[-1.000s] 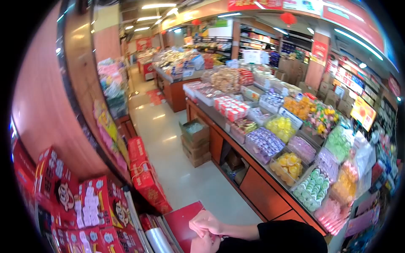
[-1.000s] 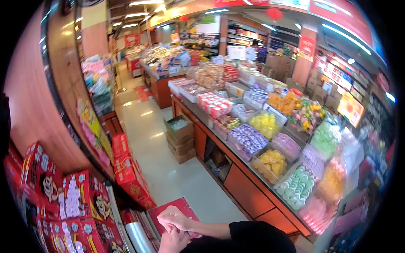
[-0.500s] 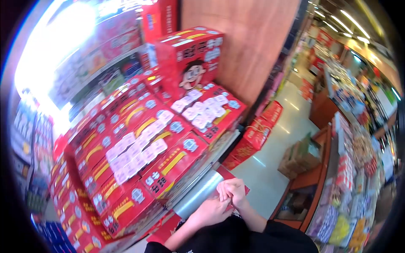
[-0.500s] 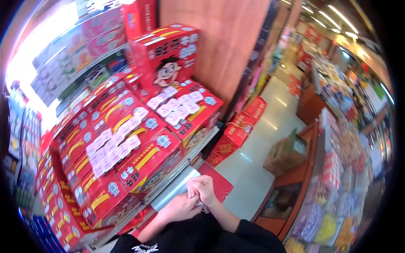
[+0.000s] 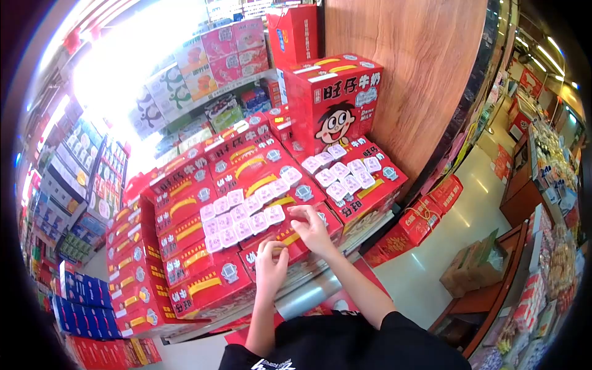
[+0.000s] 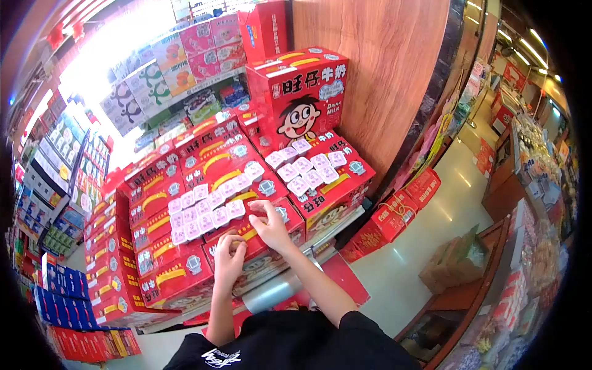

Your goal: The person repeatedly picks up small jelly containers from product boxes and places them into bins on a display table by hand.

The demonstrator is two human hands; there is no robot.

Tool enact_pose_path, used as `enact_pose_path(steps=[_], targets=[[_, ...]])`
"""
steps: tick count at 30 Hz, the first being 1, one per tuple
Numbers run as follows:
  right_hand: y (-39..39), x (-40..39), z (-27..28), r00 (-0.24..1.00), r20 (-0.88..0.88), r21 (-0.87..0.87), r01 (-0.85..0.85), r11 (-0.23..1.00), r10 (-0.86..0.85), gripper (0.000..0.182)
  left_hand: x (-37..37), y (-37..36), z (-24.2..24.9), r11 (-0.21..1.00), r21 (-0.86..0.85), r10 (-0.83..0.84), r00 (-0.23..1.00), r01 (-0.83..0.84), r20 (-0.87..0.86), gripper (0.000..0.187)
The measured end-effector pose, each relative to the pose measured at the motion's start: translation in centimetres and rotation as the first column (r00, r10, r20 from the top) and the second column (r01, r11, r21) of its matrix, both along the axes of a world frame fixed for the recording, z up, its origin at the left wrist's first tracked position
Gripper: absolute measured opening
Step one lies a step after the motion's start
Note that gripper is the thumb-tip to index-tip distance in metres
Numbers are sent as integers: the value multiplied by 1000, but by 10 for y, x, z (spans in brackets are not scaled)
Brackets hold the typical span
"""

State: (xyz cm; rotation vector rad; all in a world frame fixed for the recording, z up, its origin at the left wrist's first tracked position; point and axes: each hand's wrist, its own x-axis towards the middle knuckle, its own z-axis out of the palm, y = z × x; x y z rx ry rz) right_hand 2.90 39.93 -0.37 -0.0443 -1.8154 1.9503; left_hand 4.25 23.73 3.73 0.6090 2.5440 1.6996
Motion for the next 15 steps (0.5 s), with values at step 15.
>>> enact_pose_path(steps=[15], targets=[[-20,-7,17,992,121,281,5,960,-41,64,-27,-5,-48,989,132,-52,994,65,-101,12]])
